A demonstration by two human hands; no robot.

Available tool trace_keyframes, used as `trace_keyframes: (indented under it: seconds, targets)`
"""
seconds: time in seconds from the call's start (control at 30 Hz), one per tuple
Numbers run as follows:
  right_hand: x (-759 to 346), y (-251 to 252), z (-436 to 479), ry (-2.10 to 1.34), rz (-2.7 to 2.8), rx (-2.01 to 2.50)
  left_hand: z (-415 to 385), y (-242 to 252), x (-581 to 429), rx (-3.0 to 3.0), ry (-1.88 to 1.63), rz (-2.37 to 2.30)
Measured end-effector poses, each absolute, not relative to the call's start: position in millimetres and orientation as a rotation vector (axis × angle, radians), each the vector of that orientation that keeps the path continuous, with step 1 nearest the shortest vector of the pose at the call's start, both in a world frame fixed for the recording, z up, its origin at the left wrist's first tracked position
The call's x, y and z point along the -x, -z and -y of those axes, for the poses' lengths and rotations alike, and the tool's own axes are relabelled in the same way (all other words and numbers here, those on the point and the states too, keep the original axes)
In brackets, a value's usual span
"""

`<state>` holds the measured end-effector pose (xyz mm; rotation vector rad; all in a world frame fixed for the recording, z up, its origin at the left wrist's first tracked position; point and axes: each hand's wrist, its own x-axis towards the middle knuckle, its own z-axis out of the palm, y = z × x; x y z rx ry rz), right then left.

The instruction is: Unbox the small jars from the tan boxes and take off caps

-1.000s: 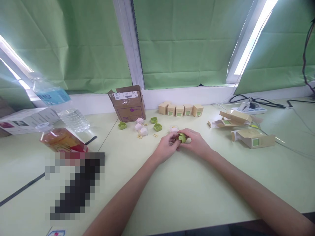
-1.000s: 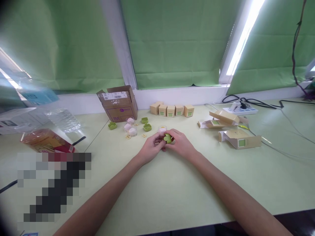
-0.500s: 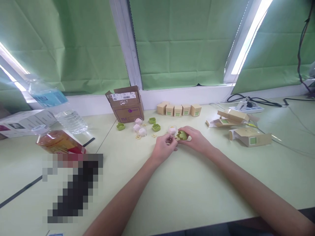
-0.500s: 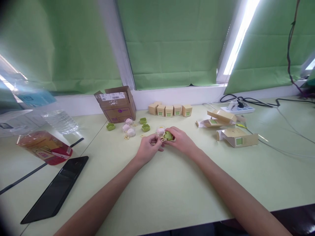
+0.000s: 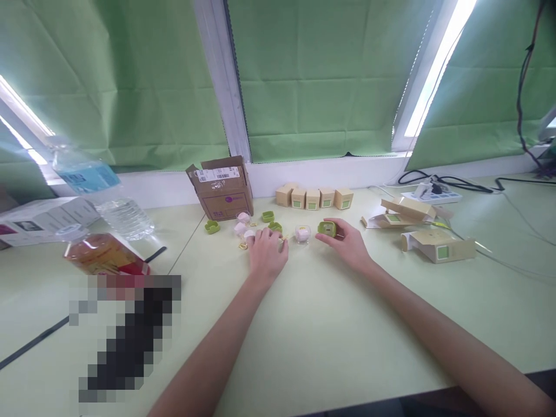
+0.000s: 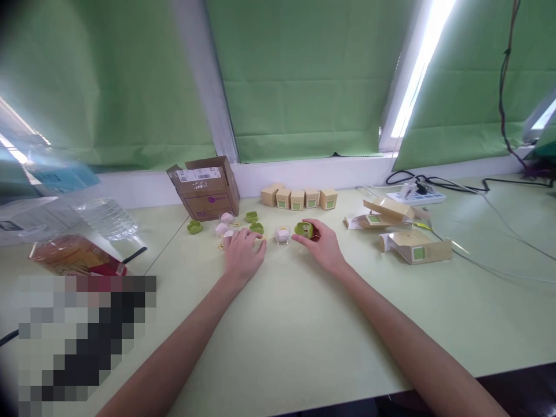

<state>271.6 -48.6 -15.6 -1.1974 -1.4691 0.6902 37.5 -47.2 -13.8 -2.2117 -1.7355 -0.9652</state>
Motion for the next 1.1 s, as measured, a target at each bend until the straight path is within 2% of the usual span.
trace_keyframes:
  seconds: [0.17,0.3,0.47,0.73,1.1]
  targets:
    - [-263.3,16.4,51.8,-0.761,1.447,1.245,51.7,12.1,-41.2,2.219,0.948,1.700]
    - [-271.5,19.9,47.5,-0.617,1.507,1.432,57.4,12.0,-52.5,2.373,0.964,1.550]
    - [-281.3,30.9,34.6,-0.262,1.706,1.578,55.3,15.3,-58.2,2.466,0.965,1.513]
    - [-264.6,30.7,33.4,-0.497,1.793,1.365,49.0,15.8,-52.8,2.356,1.232,1.690]
    - [-177.2,33.4,-4.2,-0.459,1.915,1.126,55.3,10.8,-52.4,2.308,1.353,1.471]
